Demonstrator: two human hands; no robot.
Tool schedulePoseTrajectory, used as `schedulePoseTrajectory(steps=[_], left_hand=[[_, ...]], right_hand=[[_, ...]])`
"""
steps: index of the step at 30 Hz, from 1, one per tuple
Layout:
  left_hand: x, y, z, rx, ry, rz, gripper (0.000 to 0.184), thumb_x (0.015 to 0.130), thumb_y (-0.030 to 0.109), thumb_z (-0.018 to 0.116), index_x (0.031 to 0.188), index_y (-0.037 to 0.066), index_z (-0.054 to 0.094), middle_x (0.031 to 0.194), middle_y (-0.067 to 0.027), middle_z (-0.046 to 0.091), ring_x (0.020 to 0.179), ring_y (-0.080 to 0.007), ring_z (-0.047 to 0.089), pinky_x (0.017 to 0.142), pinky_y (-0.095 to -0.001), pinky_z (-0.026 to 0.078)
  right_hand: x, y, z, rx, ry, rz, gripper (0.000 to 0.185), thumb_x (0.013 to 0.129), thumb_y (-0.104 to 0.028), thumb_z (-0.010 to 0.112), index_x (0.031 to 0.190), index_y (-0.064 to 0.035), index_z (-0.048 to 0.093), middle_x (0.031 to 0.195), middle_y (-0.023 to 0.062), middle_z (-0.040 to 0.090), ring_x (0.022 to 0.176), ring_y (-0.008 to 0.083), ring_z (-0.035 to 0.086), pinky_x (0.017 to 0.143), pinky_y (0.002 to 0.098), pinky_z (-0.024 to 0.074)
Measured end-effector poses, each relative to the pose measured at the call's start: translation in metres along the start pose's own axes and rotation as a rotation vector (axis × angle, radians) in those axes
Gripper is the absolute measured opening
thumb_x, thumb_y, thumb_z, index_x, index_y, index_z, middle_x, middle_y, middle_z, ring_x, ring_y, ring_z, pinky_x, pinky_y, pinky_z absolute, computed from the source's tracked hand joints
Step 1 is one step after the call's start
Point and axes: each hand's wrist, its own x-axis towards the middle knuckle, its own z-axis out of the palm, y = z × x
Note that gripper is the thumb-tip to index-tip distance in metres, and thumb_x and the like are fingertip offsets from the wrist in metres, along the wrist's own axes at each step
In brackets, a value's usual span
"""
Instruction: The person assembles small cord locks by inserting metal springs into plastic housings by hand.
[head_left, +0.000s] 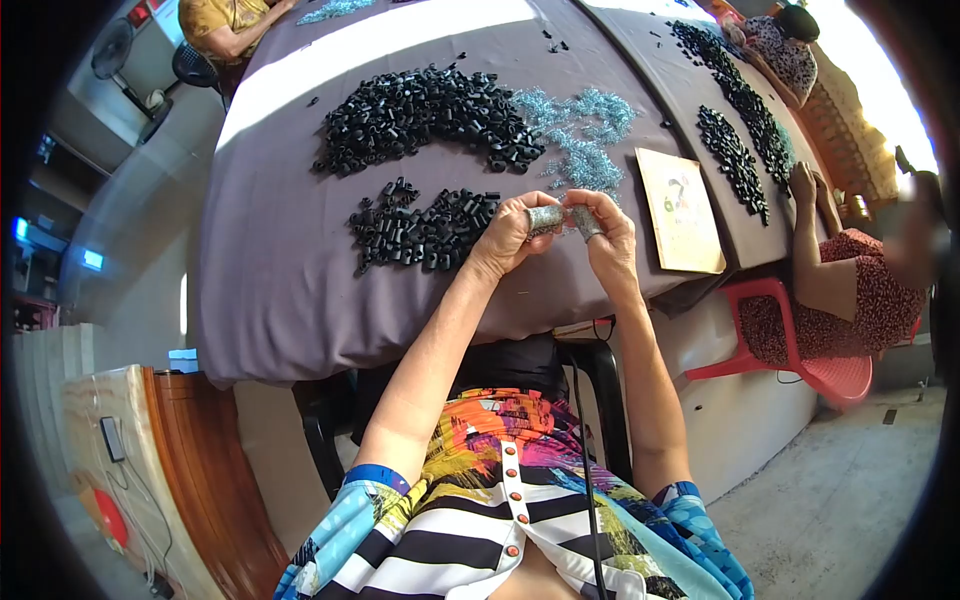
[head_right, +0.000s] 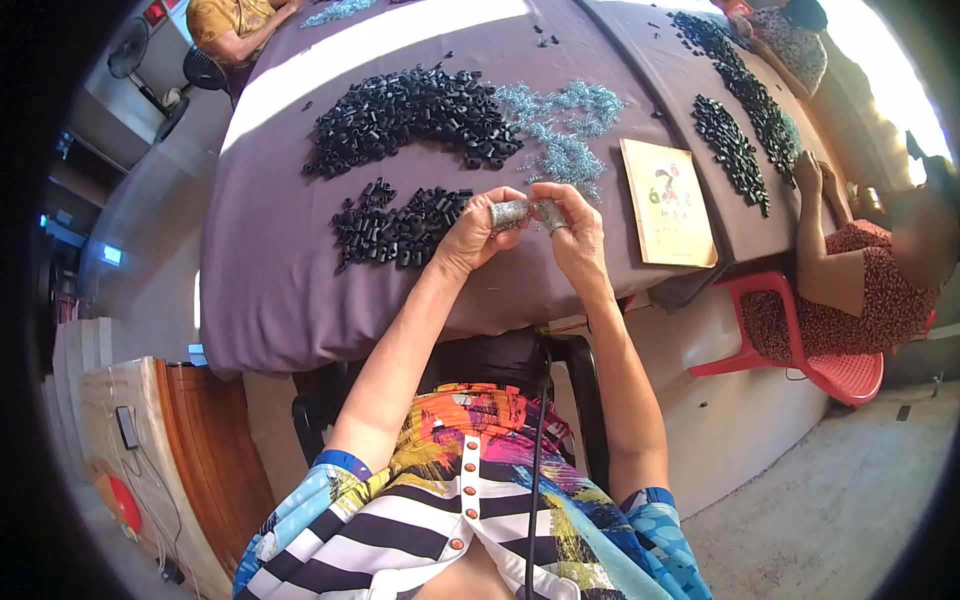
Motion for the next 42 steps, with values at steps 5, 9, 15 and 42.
schedulePoseTrajectory(steps=[5, 9, 15, 42], left_hand=[[0.002, -0.004, -0.004, -0.021, -0.006, -0.011, 0.032, 0.083, 0.031, 0.061, 0.097, 0.003, 0.056, 0.078, -0.0053, 0.059, 0.051, -0.0049, 0.046, 0.044, -0.0166, 0.037], [0.002, -0.005, -0.006, -0.027, -0.008, -0.048, 0.028, 0.084, 0.028, 0.059, 0.097, 0.004, 0.056, 0.078, -0.0066, 0.059, 0.051, -0.0058, 0.046, 0.044, -0.0174, 0.037], [0.002, -0.005, -0.007, -0.044, 0.004, -0.057, 0.022, 0.086, 0.023, 0.056, 0.096, 0.004, 0.057, 0.077, -0.0075, 0.059, 0.051, -0.0076, 0.046, 0.044, -0.0185, 0.037], [0.000, 0.005, 0.009, 0.110, 0.002, -0.137, 0.017, 0.080, 0.007, 0.059, 0.093, -0.004, 0.059, 0.066, -0.0027, 0.056, 0.046, -0.0042, 0.044, 0.039, -0.0176, 0.030]], right_hand=[[0.003, 0.001, -0.002, 0.011, -0.002, 0.051, 0.014, 0.086, -0.003, 0.050, 0.096, -0.0004, 0.059, 0.081, 0.0026, 0.060, 0.075, 0.0089, 0.054, 0.067, 0.0235, 0.0452], [0.006, 0.006, -0.004, -0.132, -0.031, 0.134, 0.014, 0.087, -0.013, 0.053, 0.089, -0.0009, 0.058, 0.068, 0.0056, 0.057, 0.063, 0.0112, 0.049, 0.057, 0.0279, 0.0412], [0.009, -0.001, -0.007, -0.430, -0.083, 0.082, 0.020, 0.087, -0.020, 0.051, 0.084, -0.0003, 0.054, 0.069, 0.0213, 0.055, 0.063, 0.0329, 0.053, 0.060, 0.0381, 0.0410], [0.010, 0.010, -0.025, -0.031, -0.173, 0.126, 0.012, 0.078, 0.004, 0.053, 0.087, 0.0004, 0.059, 0.071, 0.0019, 0.058, 0.064, 0.0078, 0.052, 0.057, 0.0235, 0.0432]])
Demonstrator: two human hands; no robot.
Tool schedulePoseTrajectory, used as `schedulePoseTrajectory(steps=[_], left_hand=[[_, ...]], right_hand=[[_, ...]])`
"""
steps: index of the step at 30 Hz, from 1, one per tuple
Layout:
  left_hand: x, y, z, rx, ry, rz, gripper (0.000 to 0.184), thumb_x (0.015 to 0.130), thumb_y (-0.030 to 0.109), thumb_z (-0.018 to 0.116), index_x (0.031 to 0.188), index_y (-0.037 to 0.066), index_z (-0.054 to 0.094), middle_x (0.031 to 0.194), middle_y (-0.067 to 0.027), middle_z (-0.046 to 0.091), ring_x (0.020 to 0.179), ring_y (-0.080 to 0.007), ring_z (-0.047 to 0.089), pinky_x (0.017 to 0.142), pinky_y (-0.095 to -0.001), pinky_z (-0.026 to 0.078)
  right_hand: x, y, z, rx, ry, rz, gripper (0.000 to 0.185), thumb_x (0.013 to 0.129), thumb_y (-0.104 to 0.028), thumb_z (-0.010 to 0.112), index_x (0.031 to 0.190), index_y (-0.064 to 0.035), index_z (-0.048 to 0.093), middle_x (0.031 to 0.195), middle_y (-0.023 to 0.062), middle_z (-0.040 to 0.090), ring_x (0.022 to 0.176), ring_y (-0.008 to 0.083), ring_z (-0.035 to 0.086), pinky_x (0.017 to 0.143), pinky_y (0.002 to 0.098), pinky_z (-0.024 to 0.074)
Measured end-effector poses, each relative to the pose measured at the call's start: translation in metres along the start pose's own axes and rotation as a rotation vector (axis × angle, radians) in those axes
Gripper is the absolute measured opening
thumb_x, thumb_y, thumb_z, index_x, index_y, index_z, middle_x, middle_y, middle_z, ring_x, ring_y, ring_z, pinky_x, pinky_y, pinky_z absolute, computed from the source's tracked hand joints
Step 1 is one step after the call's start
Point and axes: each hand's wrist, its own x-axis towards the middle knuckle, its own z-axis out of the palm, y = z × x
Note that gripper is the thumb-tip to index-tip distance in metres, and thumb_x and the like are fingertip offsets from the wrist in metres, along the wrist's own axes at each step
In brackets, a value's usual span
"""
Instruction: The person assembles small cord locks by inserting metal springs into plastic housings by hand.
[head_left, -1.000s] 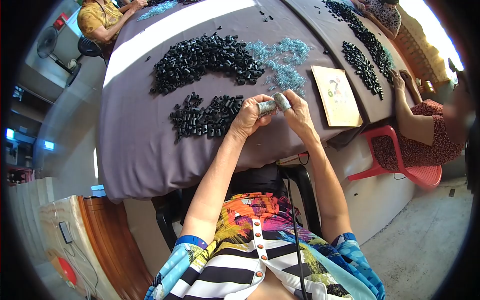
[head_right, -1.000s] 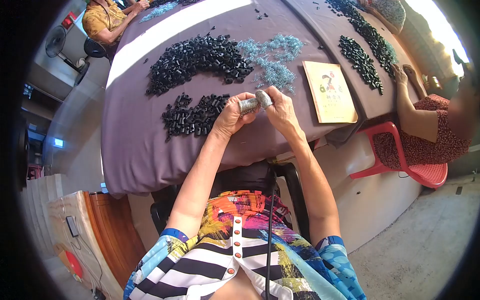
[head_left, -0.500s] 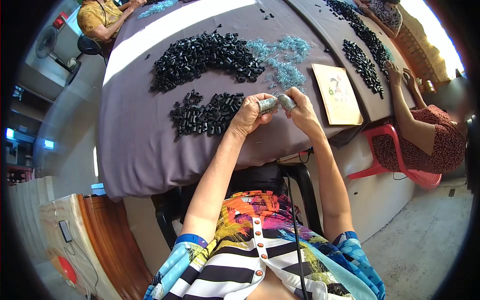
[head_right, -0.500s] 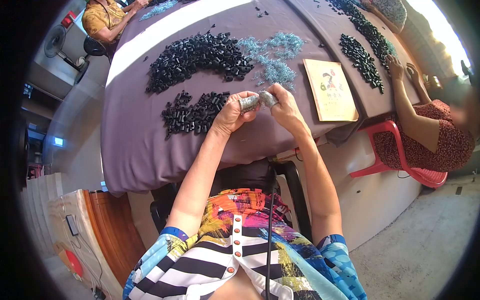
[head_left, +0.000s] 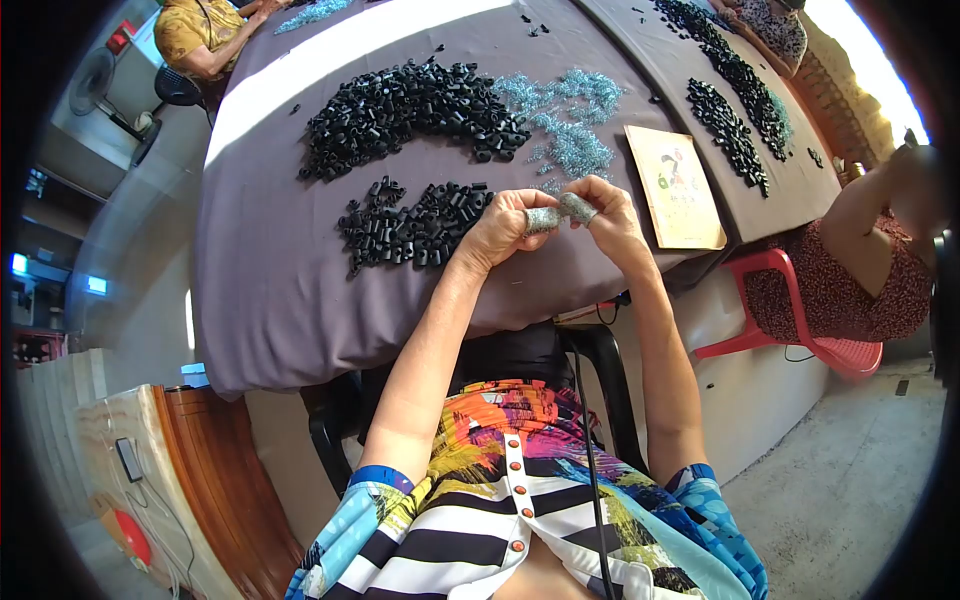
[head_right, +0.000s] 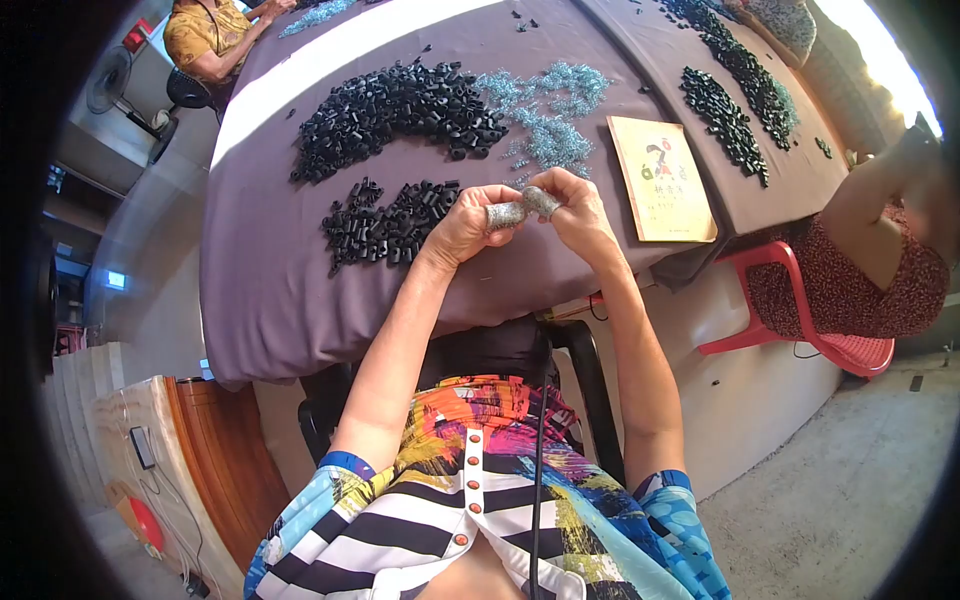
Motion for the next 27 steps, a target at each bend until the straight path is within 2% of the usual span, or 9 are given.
schedulePoseTrajectory(steps=[4, 8, 11, 17, 21, 24, 27], left_hand=[[-0.001, 0.002, 0.006, 0.047, 0.061, 0.022, 0.016, 0.080, 0.006, 0.060, 0.092, -0.004, 0.060, 0.067, -0.0042, 0.058, 0.046, -0.0043, 0.044, 0.038, -0.0175, 0.030], [0.000, -0.001, -0.003, 0.093, 0.036, -0.004, 0.019, 0.080, 0.012, 0.062, 0.094, -0.001, 0.060, 0.071, -0.0042, 0.059, 0.048, -0.0046, 0.046, 0.043, -0.0174, 0.034], [-0.001, 0.000, -0.001, 0.040, 0.006, 0.007, 0.020, 0.081, 0.013, 0.062, 0.095, 0.000, 0.060, 0.074, -0.0045, 0.059, 0.050, -0.0052, 0.046, 0.044, -0.0177, 0.035], [0.002, -0.006, -0.009, -0.166, -0.006, 0.096, 0.019, 0.083, 0.010, 0.056, 0.100, 0.002, 0.055, 0.080, -0.0077, 0.059, 0.054, -0.0068, 0.049, 0.047, -0.0183, 0.040], [0.002, -0.004, -0.009, -0.207, 0.002, 0.069, 0.018, 0.084, 0.006, 0.051, 0.101, 0.002, 0.054, 0.081, -0.0102, 0.060, 0.055, -0.0082, 0.050, 0.049, -0.0190, 0.042], [0.001, -0.004, -0.010, -0.235, 0.013, 0.079, 0.018, 0.084, 0.004, 0.050, 0.101, 0.002, 0.054, 0.081, -0.0110, 0.060, 0.055, -0.0088, 0.051, 0.049, -0.0192, 0.042], [0.002, -0.003, -0.009, -0.245, 0.012, 0.078, 0.019, 0.084, 0.003, 0.049, 0.102, 0.002, 0.054, 0.082, -0.0114, 0.060, 0.055, -0.0093, 0.051, 0.049, -0.0193, 0.042]], right_hand=[[-0.002, -0.003, 0.000, 0.132, 0.009, -0.014, 0.016, 0.077, 0.008, 0.052, 0.090, 0.0013, 0.057, 0.078, 0.0022, 0.059, 0.069, 0.0085, 0.054, 0.062, 0.0234, 0.0449], [-0.007, -0.009, 0.000, 0.165, -0.003, 0.003, 0.020, 0.076, 0.013, 0.051, 0.090, 0.0013, 0.058, 0.082, 0.0025, 0.060, 0.076, 0.0093, 0.056, 0.069, 0.0236, 0.0463], [-0.009, -0.017, 0.000, 0.095, -0.017, -0.017, 0.023, 0.074, 0.014, 0.052, 0.092, 0.0003, 0.059, 0.083, 0.0027, 0.060, 0.078, 0.0104, 0.057, 0.071, 0.0239, 0.0467], [0.007, 0.006, 0.003, -0.202, 0.133, -0.108, 0.027, 0.072, 0.012, 0.054, 0.094, -0.0029, 0.061, 0.082, 0.0052, 0.063, 0.076, 0.0129, 0.059, 0.071, 0.0262, 0.0467], [0.008, 0.004, 0.010, -0.248, 0.150, -0.055, 0.030, 0.071, 0.011, 0.051, 0.095, -0.0038, 0.062, 0.085, 0.0070, 0.064, 0.078, 0.0147, 0.059, 0.071, 0.0267, 0.0460], [0.007, 0.011, 0.009, -0.317, 0.205, -0.266, 0.035, 0.068, 0.013, 0.047, 0.096, -0.0032, 0.062, 0.091, 0.0081, 0.063, 0.081, 0.0167, 0.059, 0.072, 0.0266, 0.0457], [0.001, 0.012, 0.011, -0.269, 0.208, -0.234, 0.042, 0.064, 0.015, 0.042, 0.096, -0.0028, 0.062, 0.096, 0.0085, 0.061, 0.084, 0.0181, 0.059, 0.073, 0.0262, 0.0454]])
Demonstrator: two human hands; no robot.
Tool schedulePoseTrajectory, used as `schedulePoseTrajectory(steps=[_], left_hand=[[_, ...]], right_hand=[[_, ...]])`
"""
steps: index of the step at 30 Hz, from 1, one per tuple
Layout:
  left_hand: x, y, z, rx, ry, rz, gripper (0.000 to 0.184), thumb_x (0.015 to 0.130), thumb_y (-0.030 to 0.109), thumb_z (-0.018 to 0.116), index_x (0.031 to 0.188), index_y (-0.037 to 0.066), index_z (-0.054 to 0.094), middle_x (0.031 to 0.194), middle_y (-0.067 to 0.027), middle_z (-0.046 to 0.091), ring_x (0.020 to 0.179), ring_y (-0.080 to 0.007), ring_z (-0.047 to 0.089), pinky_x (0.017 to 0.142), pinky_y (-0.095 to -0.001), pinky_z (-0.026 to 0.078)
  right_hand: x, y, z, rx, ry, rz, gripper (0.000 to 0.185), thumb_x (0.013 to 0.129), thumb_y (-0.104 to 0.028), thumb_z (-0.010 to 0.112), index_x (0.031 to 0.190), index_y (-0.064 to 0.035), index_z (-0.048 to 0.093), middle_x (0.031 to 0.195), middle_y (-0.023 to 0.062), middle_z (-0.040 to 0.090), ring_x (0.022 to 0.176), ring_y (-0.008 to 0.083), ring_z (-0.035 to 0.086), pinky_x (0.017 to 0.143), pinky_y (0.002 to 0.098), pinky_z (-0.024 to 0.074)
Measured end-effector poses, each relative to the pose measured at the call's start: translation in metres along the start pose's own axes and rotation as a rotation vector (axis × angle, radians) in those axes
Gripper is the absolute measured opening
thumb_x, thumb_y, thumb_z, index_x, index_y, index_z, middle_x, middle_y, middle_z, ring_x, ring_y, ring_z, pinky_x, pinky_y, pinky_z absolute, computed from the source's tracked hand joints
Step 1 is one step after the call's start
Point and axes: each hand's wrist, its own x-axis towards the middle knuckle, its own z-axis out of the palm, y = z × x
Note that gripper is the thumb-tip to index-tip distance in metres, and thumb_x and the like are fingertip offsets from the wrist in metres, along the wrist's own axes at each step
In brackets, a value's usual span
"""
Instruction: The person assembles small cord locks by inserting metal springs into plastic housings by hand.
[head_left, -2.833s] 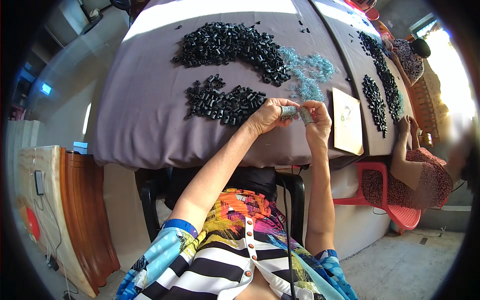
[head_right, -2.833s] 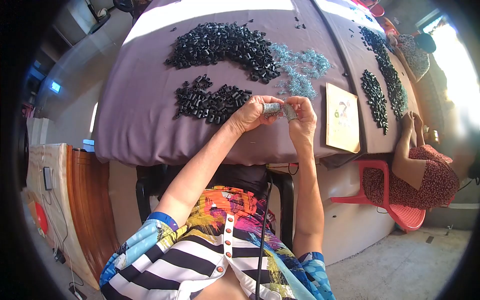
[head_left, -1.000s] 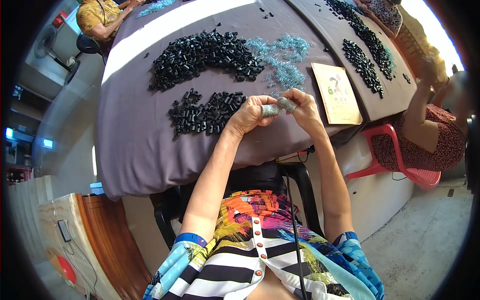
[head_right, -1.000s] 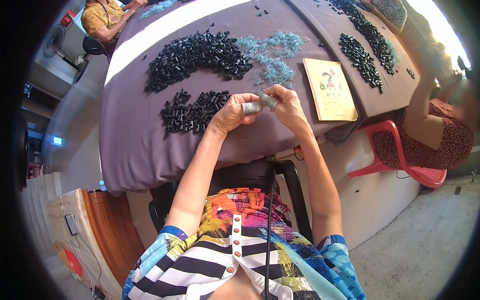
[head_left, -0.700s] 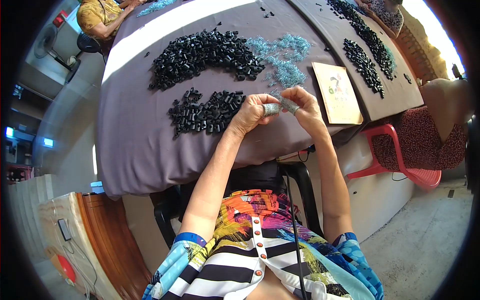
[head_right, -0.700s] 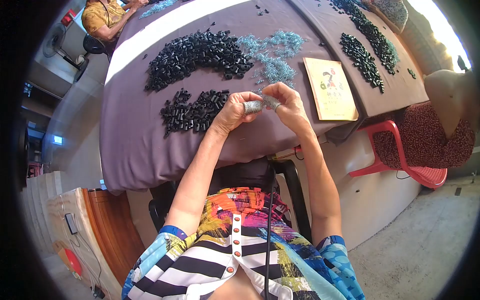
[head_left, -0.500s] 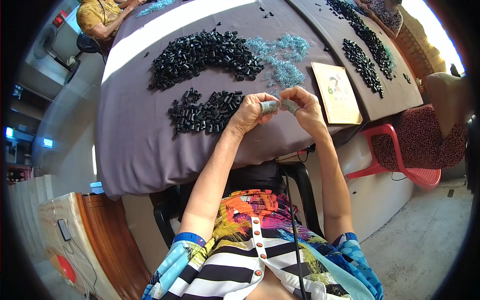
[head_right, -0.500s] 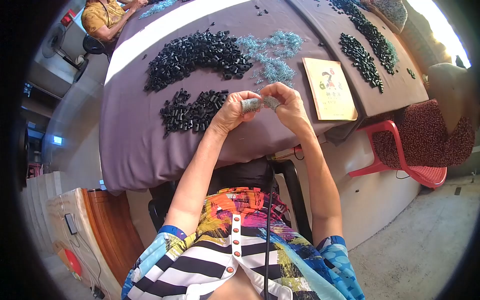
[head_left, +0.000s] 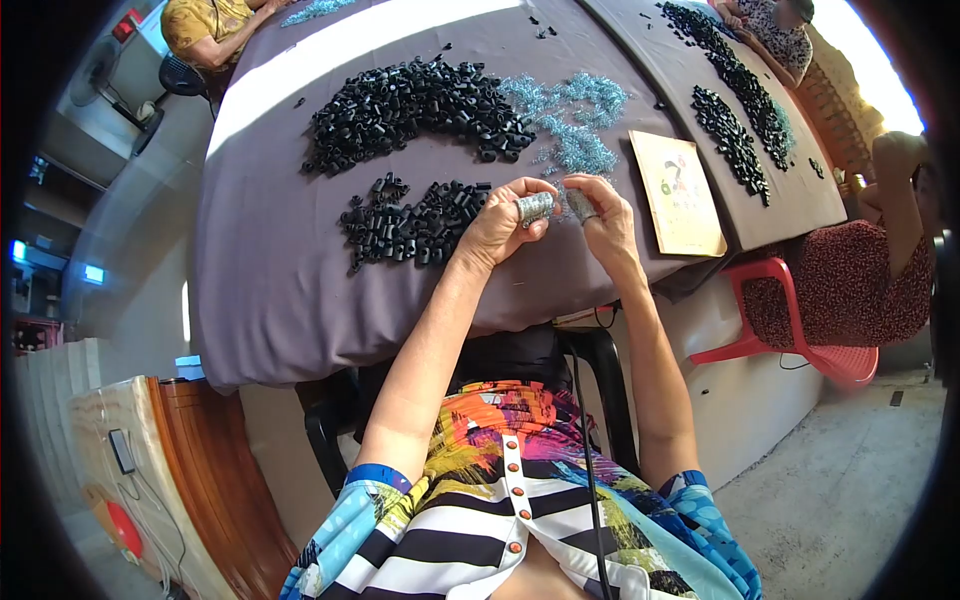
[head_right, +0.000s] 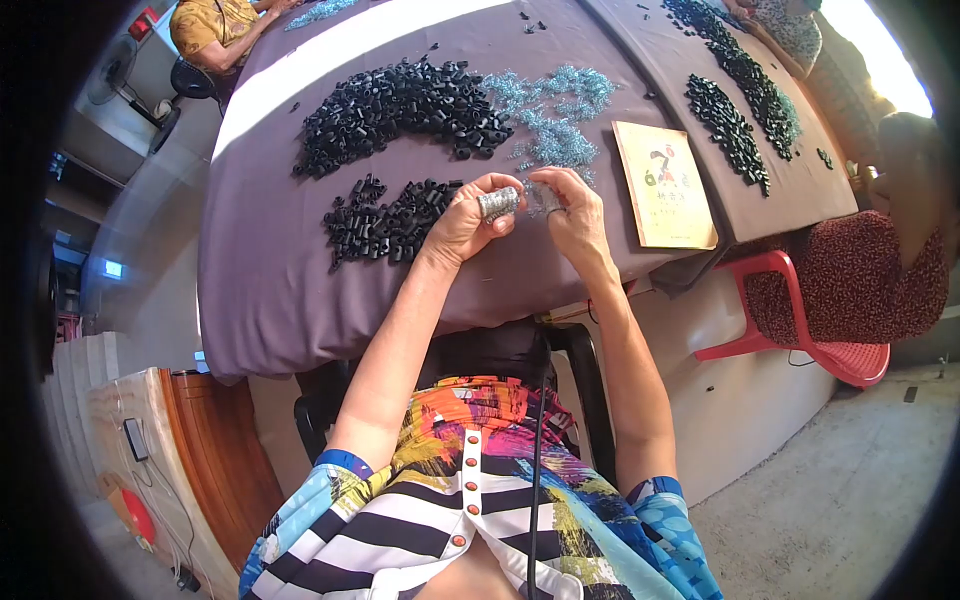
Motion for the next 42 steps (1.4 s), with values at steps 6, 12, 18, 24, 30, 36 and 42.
schedulePoseTrajectory(steps=[6, 12, 18, 24, 30, 36, 42], left_hand=[[0.000, -0.001, 0.001, 0.030, 0.009, 0.016, 0.019, 0.084, 0.005, 0.050, 0.102, 0.002, 0.055, 0.084, -0.0116, 0.061, 0.055, -0.0095, 0.051, 0.050, -0.0195, 0.043], [0.002, -0.005, -0.003, 0.018, -0.023, 0.053, 0.020, 0.084, 0.006, 0.052, 0.103, 0.002, 0.055, 0.085, -0.0090, 0.060, 0.057, -0.0088, 0.051, 0.050, -0.0186, 0.042], [-0.001, -0.002, 0.003, 0.076, 0.024, 0.064, 0.022, 0.084, 0.009, 0.055, 0.104, 0.001, 0.056, 0.085, -0.0069, 0.060, 0.059, -0.0085, 0.052, 0.049, -0.0187, 0.042], [0.002, -0.005, 0.000, 0.148, 0.032, 0.003, 0.021, 0.083, 0.007, 0.055, 0.102, -0.002, 0.056, 0.084, -0.0056, 0.060, 0.061, -0.0088, 0.054, 0.053, -0.0192, 0.045], [0.001, -0.005, -0.002, 0.113, 0.052, -0.021, 0.020, 0.082, 0.005, 0.054, 0.101, -0.001, 0.057, 0.083, -0.0051, 0.060, 0.064, -0.0088, 0.054, 0.058, -0.0200, 0.046], [0.001, -0.004, -0.003, 0.096, 0.023, -0.017, 0.017, 0.082, 0.005, 0.052, 0.098, 0.001, 0.058, 0.079, -0.0043, 0.059, 0.060, -0.0085, 0.053, 0.053, -0.0193, 0.043], [0.000, -0.001, 0.004, 0.086, 0.049, -0.021, 0.015, 0.083, 0.006, 0.052, 0.096, 0.002, 0.058, 0.078, -0.0045, 0.059, 0.057, -0.0083, 0.052, 0.050, -0.0195, 0.042]], right_hand=[[-0.001, -0.008, 0.000, 0.120, -0.012, 0.192, 0.032, 0.072, 0.011, 0.046, 0.096, -0.0018, 0.062, 0.089, 0.0087, 0.062, 0.081, 0.0161, 0.059, 0.072, 0.0252, 0.0449], [-0.004, -0.017, 0.004, 0.056, -0.049, 0.165, 0.018, 0.082, -0.001, 0.052, 0.096, -0.0023, 0.062, 0.077, 0.0068, 0.062, 0.073, 0.0129, 0.057, 0.067, 0.0255, 0.0444], [0.000, -0.017, 0.001, 0.052, -0.113, 0.347, 0.010, 0.080, -0.002, 0.055, 0.088, 0.0013, 0.059, 0.068, 0.0075, 0.059, 0.065, 0.0126, 0.054, 0.059, 0.0277, 0.0432], [-0.003, -0.019, -0.003, 0.157, -0.063, 0.323, 0.007, 0.080, 0.002, 0.054, 0.086, 0.0008, 0.058, 0.068, 0.0045, 0.058, 0.062, 0.0087, 0.052, 0.054, 0.0238, 0.0432], [-0.001, -0.020, 0.001, 0.277, -0.043, 0.274, 0.012, 0.080, 0.007, 0.052, 0.087, 0.0000, 0.058, 0.072, 0.0033, 0.058, 0.065, 0.0075, 0.055, 0.056, 0.0215, 0.0457], [-0.002, -0.026, -0.001, -0.007, -0.016, -0.042, 0.022, 0.069, 0.015, 0.052, 0.084, -0.0014, 0.057, 0.082, 0.0076, 0.058, 0.072, 0.0174, 0.058, 0.062, 0.0261, 0.0471], [-0.003, -0.030, 0.000, -0.191, 0.023, -0.183, 0.028, 0.064, 0.017, 0.051, 0.083, -0.0022, 0.057, 0.084, 0.0096, 0.056, 0.074, 0.0246, 0.058, 0.063, 0.0303, 0.0469]])
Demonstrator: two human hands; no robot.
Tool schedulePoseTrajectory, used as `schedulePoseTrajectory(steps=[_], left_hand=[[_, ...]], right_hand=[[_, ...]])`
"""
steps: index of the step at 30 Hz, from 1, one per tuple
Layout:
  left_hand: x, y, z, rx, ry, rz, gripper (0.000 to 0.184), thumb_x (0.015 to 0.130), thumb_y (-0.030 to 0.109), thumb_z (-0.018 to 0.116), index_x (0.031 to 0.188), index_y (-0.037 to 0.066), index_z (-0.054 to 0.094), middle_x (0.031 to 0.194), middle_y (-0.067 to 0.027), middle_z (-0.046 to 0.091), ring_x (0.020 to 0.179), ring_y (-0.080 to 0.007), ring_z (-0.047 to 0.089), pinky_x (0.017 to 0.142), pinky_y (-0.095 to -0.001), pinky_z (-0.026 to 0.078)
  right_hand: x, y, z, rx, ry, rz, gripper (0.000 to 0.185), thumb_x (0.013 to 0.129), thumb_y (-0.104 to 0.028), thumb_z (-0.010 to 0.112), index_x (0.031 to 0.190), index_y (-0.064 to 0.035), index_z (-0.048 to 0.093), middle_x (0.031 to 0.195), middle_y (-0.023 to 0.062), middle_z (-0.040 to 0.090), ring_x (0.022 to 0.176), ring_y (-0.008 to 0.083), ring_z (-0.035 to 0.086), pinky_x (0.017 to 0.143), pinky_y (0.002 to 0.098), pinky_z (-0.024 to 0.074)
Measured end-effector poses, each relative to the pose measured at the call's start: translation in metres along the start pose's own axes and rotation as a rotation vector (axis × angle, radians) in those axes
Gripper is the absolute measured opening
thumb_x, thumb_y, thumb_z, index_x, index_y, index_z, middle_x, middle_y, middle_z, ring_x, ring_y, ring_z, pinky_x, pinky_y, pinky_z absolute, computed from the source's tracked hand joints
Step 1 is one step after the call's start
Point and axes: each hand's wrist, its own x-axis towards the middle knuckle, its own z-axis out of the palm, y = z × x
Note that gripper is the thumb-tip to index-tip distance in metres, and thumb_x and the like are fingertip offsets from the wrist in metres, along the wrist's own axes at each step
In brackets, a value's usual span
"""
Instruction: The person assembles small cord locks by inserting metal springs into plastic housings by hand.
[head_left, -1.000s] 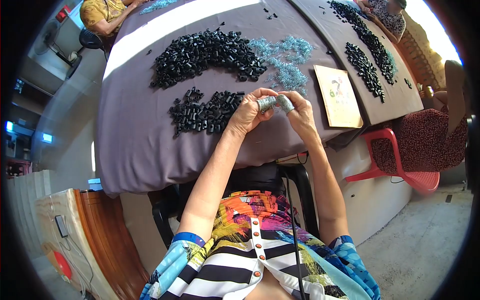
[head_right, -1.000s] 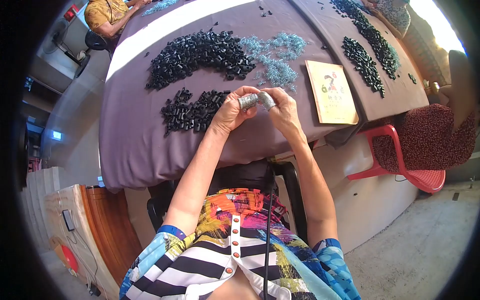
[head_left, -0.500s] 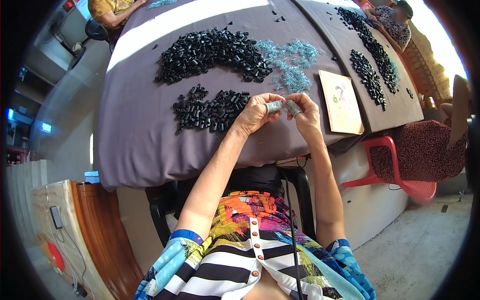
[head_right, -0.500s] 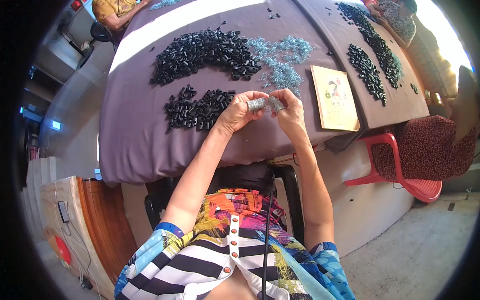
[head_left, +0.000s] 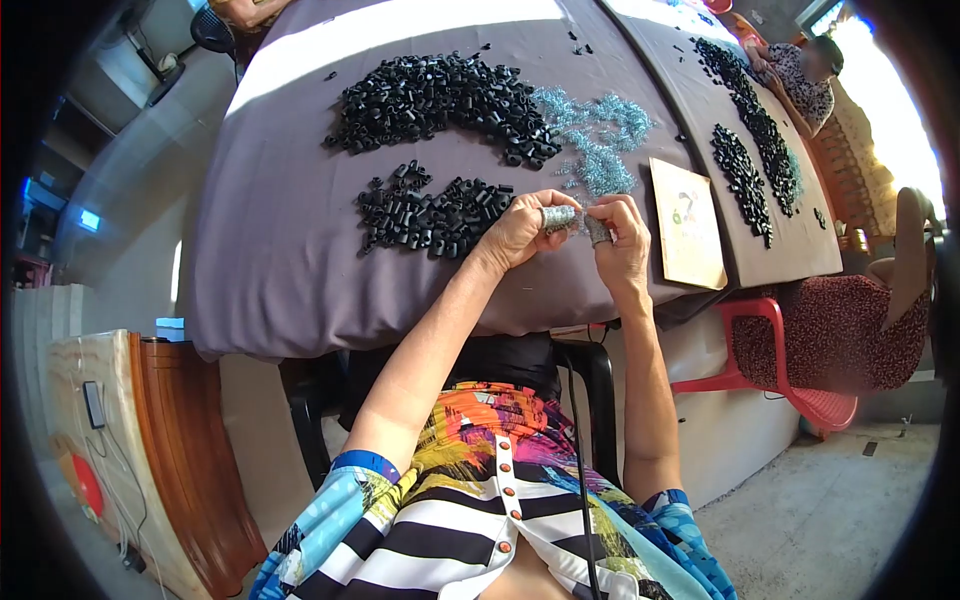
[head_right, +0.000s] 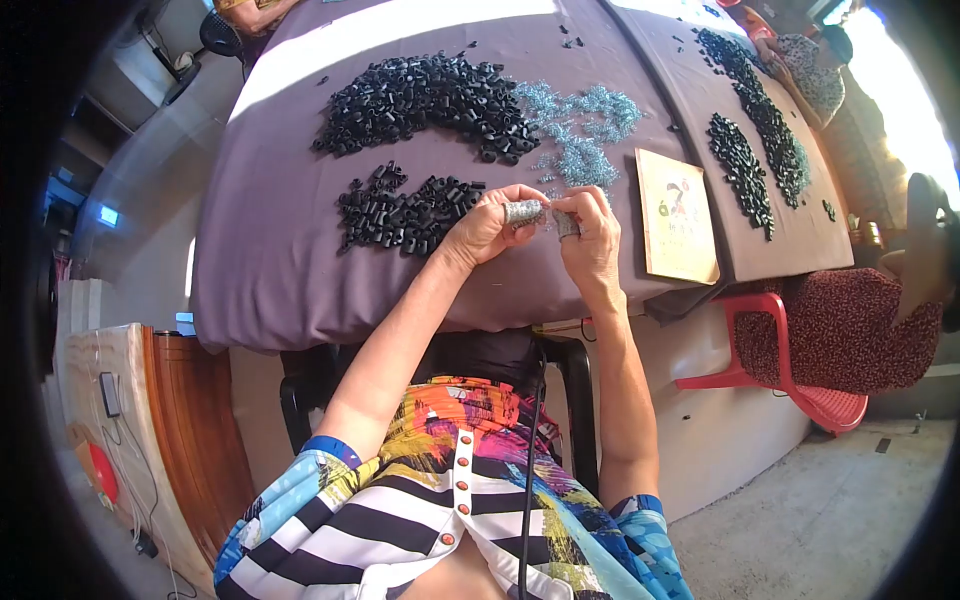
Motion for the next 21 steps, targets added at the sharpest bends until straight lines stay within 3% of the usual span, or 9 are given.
schedulePoseTrajectory(steps=[4, 10, 16, 21], left_hand=[[0.001, -0.001, -0.002, 0.010, 0.035, -0.010, 0.015, 0.083, 0.005, 0.052, 0.097, 0.002, 0.057, 0.078, -0.0048, 0.059, 0.058, -0.0085, 0.052, 0.050, -0.0199, 0.042], [0.000, -0.001, 0.001, 0.026, 0.029, 0.014, 0.017, 0.083, 0.004, 0.053, 0.099, 0.001, 0.057, 0.078, -0.0045, 0.058, 0.059, -0.0086, 0.053, 0.051, -0.0194, 0.042], [0.000, 0.000, -0.004, -0.055, -0.030, 0.012, 0.017, 0.082, 0.006, 0.054, 0.098, 0.001, 0.058, 0.078, -0.0037, 0.059, 0.059, -0.0087, 0.053, 0.051, -0.0195, 0.042], [0.000, -0.001, -0.005, -0.043, -0.049, -0.006, 0.017, 0.082, 0.004, 0.052, 0.098, 0.001, 0.058, 0.079, -0.0045, 0.060, 0.057, -0.0085, 0.052, 0.051, -0.0197, 0.042]], right_hand=[[-0.001, 0.002, 0.004, -0.142, 0.018, -0.020, 0.028, 0.063, 0.016, 0.051, 0.084, -0.0020, 0.057, 0.084, 0.0098, 0.056, 0.073, 0.0239, 0.058, 0.064, 0.0304, 0.0470], [-0.005, 0.012, 0.008, 0.095, 0.040, 0.193, 0.033, 0.062, 0.017, 0.047, 0.087, -0.0007, 0.058, 0.082, 0.0092, 0.058, 0.075, 0.0191, 0.060, 0.066, 0.0276, 0.0480], [-0.006, 0.003, 0.006, 0.411, -0.074, 0.419, 0.023, 0.077, 0.012, 0.046, 0.094, 0.0011, 0.057, 0.078, 0.0057, 0.059, 0.067, 0.0117, 0.058, 0.062, 0.0241, 0.0488], [-0.007, 0.006, 0.007, 0.486, -0.102, 0.461, 0.013, 0.088, -0.004, 0.048, 0.095, 0.0009, 0.057, 0.074, 0.0048, 0.059, 0.062, 0.0087, 0.055, 0.055, 0.0229, 0.0473]])
